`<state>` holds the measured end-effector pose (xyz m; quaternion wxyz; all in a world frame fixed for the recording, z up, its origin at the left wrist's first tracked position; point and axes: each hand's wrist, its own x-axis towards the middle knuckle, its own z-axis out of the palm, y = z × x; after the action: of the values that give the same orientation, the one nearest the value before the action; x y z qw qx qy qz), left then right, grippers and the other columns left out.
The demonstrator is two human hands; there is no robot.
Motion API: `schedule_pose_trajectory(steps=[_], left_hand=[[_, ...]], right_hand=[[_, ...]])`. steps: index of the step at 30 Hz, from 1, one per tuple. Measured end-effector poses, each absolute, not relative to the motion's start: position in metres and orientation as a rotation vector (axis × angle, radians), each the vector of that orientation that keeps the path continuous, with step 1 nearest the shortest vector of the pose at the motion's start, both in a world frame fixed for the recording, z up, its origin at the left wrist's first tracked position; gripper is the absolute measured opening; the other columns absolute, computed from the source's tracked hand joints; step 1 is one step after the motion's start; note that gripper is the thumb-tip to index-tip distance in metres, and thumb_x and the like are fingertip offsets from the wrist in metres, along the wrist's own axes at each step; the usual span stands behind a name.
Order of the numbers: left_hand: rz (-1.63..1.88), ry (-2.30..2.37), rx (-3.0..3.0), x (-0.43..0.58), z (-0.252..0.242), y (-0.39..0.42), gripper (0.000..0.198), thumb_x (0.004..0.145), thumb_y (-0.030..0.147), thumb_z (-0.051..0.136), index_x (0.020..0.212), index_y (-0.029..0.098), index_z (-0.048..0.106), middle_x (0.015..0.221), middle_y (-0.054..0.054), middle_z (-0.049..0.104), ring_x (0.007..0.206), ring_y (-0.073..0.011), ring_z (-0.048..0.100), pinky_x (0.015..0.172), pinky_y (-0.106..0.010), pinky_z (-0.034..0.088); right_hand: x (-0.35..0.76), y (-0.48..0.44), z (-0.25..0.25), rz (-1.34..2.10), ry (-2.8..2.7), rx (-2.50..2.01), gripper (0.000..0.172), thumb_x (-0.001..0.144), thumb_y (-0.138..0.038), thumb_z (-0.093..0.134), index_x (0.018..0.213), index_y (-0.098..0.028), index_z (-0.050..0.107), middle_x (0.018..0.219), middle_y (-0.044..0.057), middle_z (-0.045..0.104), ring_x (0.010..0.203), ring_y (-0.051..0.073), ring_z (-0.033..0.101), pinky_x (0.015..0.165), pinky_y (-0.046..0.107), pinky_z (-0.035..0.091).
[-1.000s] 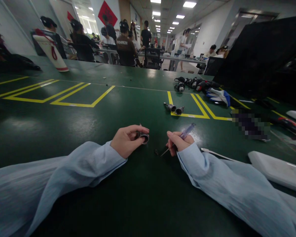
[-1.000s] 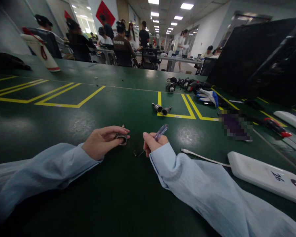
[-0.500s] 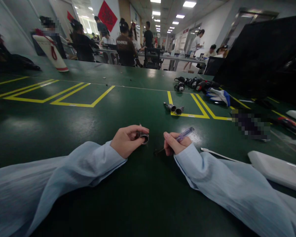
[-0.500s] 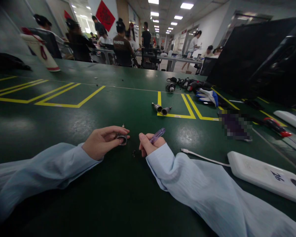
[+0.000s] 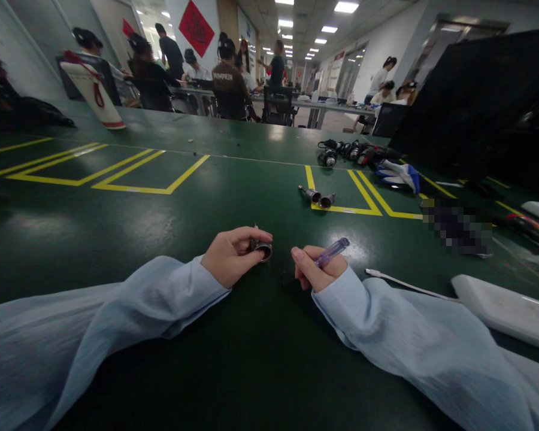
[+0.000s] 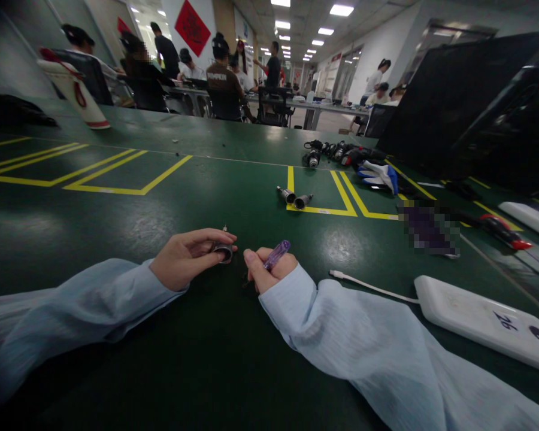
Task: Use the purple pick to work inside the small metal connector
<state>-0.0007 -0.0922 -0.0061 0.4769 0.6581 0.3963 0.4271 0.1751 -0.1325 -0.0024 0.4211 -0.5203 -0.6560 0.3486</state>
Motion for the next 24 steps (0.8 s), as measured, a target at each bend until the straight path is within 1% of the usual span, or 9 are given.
schedule_pose_trajectory(steps=[2,4,8,10,13,18,21,24], left_hand=[[1.025,0.960,1.586,-0.0009,-0.0037,-0.0926,0.026,0.061,0.013,0.063,0.086,0.012,0.063,0.094,-0.008,0.065,0.082,-0.0204,0.065,0.078,-0.036,0.053],[1.014,0.954,1.551,-0.0012,-0.0013,-0.0926,0.029,0.059,0.010,0.063,0.088,0.012,0.063,0.093,-0.007,0.066,0.083,-0.0205,0.065,0.080,-0.037,0.052],[1.016,0.918,1.467,-0.0015,0.0021,-0.0926,0.034,0.057,0.007,0.061,0.091,0.013,0.063,0.095,-0.007,0.066,0.087,-0.0211,0.064,0.083,-0.038,0.050],[1.010,0.920,1.438,-0.0013,0.0032,-0.0931,0.034,0.057,0.007,0.062,0.091,0.012,0.062,0.095,-0.007,0.067,0.088,-0.0207,0.064,0.084,-0.038,0.050],[1.004,0.914,1.417,-0.0010,0.0037,-0.0936,0.034,0.057,0.007,0.062,0.091,0.013,0.062,0.091,-0.006,0.068,0.087,-0.0197,0.064,0.085,-0.036,0.049],[0.998,0.906,1.455,-0.0015,0.0029,-0.0937,0.036,0.058,0.008,0.062,0.094,0.013,0.061,0.093,-0.007,0.067,0.085,-0.0198,0.064,0.081,-0.034,0.051],[0.998,0.908,1.485,-0.0013,0.0032,-0.0945,0.036,0.059,0.009,0.062,0.094,0.012,0.061,0.092,-0.007,0.068,0.084,-0.0197,0.065,0.081,-0.034,0.051],[0.996,0.910,1.516,-0.0006,0.0039,-0.0960,0.035,0.059,0.010,0.062,0.094,0.012,0.061,0.092,-0.008,0.068,0.084,-0.0202,0.065,0.081,-0.035,0.052]], right_hand=[[0.1746,-0.1332,-0.0016,0.803,-1.681,-1.332,0.041,0.082,-0.041,0.044,0.048,-0.018,0.049,0.037,-0.004,0.043,0.033,0.007,0.043,0.037,0.019,0.033],[0.1736,-0.1330,-0.0021,0.810,-1.655,-1.343,0.041,0.081,-0.042,0.044,0.049,-0.018,0.049,0.037,-0.004,0.044,0.033,0.007,0.043,0.037,0.019,0.033],[0.1719,-0.1312,-0.0048,1.004,-1.479,-1.241,0.045,0.079,-0.050,0.044,0.049,-0.018,0.050,0.036,-0.004,0.046,0.033,0.007,0.042,0.036,0.019,0.033],[0.1721,-0.1307,-0.0052,1.059,-1.428,-1.139,0.044,0.079,-0.051,0.045,0.051,-0.018,0.050,0.039,-0.003,0.048,0.035,0.007,0.044,0.038,0.019,0.035],[0.1747,-0.1317,-0.0038,1.023,-1.472,-1.026,0.037,0.080,-0.044,0.048,0.055,-0.017,0.054,0.046,-0.002,0.053,0.042,0.008,0.050,0.045,0.021,0.041],[0.1798,-0.1342,0.0001,0.848,-1.696,-0.989,0.018,0.079,-0.028,0.052,0.070,-0.017,0.064,0.066,0.002,0.065,0.061,0.012,0.059,0.059,0.025,0.046],[0.1789,-0.1337,-0.0007,0.806,-1.757,-0.936,0.014,0.078,-0.023,0.052,0.079,-0.017,0.065,0.074,0.003,0.067,0.068,0.013,0.061,0.064,0.026,0.048],[0.1758,-0.1317,-0.0053,0.730,-1.794,-0.871,0.014,0.078,-0.021,0.053,0.081,-0.018,0.066,0.077,0.004,0.067,0.071,0.013,0.062,0.068,0.027,0.048]])
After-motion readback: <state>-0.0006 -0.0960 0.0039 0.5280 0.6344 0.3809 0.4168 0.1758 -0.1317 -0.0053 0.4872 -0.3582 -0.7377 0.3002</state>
